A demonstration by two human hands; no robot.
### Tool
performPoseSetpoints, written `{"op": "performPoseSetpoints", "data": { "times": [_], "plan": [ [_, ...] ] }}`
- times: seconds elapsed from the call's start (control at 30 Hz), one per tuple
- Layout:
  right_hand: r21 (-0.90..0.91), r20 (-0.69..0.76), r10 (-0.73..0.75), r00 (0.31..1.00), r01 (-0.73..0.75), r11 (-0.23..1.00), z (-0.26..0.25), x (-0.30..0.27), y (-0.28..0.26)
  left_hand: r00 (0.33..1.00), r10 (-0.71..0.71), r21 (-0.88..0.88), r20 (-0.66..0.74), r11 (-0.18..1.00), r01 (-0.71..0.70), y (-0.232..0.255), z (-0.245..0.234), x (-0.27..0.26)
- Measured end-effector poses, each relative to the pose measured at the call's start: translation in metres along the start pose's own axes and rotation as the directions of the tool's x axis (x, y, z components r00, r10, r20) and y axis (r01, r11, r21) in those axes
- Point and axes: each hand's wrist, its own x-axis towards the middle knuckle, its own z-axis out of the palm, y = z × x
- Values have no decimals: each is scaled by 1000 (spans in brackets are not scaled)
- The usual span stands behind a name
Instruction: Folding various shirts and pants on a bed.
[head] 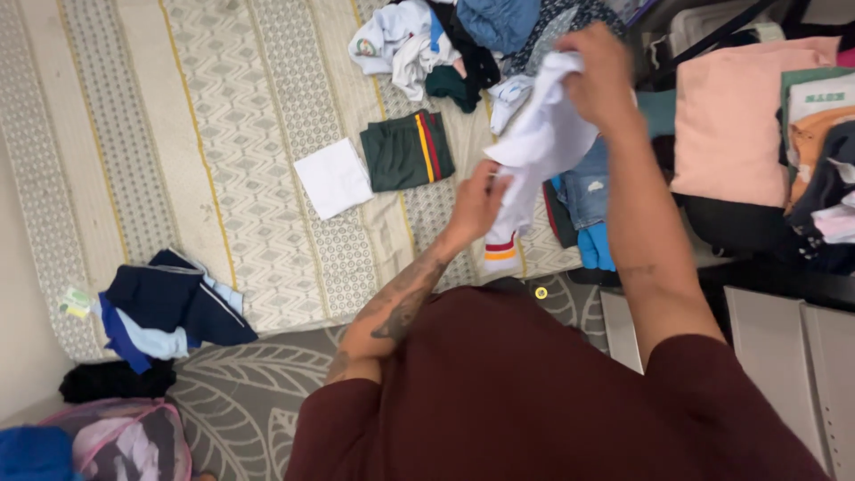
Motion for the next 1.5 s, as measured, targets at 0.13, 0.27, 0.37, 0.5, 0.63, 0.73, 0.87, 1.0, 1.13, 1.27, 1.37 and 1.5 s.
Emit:
{"op": "performPoseSetpoints", "data": {
  "times": [0.13, 0.27, 0.37, 0.5, 0.63, 0.73, 0.87, 1.0, 1.13, 1.27, 1.37, 1.5],
  "plan": [
    [200, -1, -104, 995, 102, 974, 119, 11, 21, 962, 81, 26, -261, 997, -77, -85, -29, 1],
    [179, 184, 11, 983, -44, 983, 214, -21, 3, 929, 85, 114, -359, 992, -47, -179, -73, -25],
    [88, 341, 70, 937, -107, 990, 286, -103, 22, 931, -151, 192, -334, 956, 224, -259, -98, -59],
    [27, 598, 295, 745, -387, 922, 318, -240, 55, 931, -308, 455, -195, 812, 364, -327, -112, -107],
    [-119, 627, 379, 681, -397, 910, 302, -325, 89, 929, -352, 490, -115, 793, 361, -326, -111, -106],
    [-263, 526, 652, 546, -625, 735, 272, -323, 84, 925, -376, 451, -52, 818, 358, -321, -101, -91],
    [-34, 471, 849, 239, -957, 288, 257, -301, 86, 920, -389, 353, -37, 857, 376, -343, -81, -65],
    [141, 508, 724, 466, -875, 464, 326, -367, 160, 985, -144, 122, 93, 984, 132, -391, -63, -47],
    [64, 400, 690, 603, -770, 635, 308, -349, 146, 989, -75, 289, -131, 951, 110, -394, -52, -53],
    [13, 281, 696, 661, -728, 686, 255, -328, 95, 867, -464, 82, -182, 871, 484, -325, -64, -54],
    [4, 275, 625, 730, -651, 759, 245, -369, 92, 897, -440, 24, -51, 897, 442, -326, -70, -70],
    [-143, 363, 679, 638, -682, 717, 228, -380, 70, 998, -54, 446, 41, 895, 30, -304, -77, -86]
  ]
}}
